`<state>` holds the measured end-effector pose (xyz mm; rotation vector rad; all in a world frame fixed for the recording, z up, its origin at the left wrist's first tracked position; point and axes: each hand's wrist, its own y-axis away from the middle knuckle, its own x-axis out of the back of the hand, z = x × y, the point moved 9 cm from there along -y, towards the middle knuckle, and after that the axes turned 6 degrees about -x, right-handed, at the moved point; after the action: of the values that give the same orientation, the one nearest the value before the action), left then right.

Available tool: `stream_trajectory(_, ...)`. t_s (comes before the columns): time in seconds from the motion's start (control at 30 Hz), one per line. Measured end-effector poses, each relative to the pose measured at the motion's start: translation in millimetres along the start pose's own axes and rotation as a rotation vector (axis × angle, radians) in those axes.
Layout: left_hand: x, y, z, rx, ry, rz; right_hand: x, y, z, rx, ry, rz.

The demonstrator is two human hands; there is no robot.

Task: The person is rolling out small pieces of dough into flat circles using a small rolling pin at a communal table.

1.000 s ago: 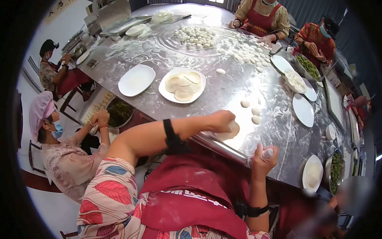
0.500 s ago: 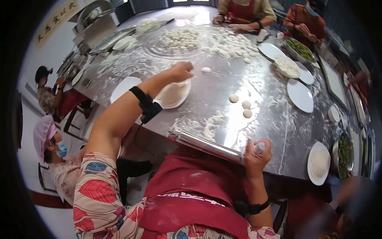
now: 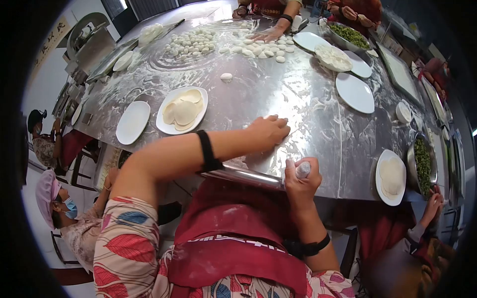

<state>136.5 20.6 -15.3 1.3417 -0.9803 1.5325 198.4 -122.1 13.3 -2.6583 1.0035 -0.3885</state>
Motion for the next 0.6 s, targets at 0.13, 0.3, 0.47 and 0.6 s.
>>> stream_trajectory(0.13,18,49,-24,0.052,0.084,0.14,0,-1,1,0.018,0.011,0.0)
stream_trajectory(0.3,36,75,-66,0.383,0.335,0.079,-4,-1,-4,-0.017,-0.053,-0.03)
stream_trajectory(0.47,18,57,-55,0.474,0.336,0.002,-7,-1,-11,0.001,-0.034,-0.045)
stream_trajectory(0.6,7,46,-41,0.401,0.292,0.0,-4,3,-5,-0.016,-0.03,-0.043)
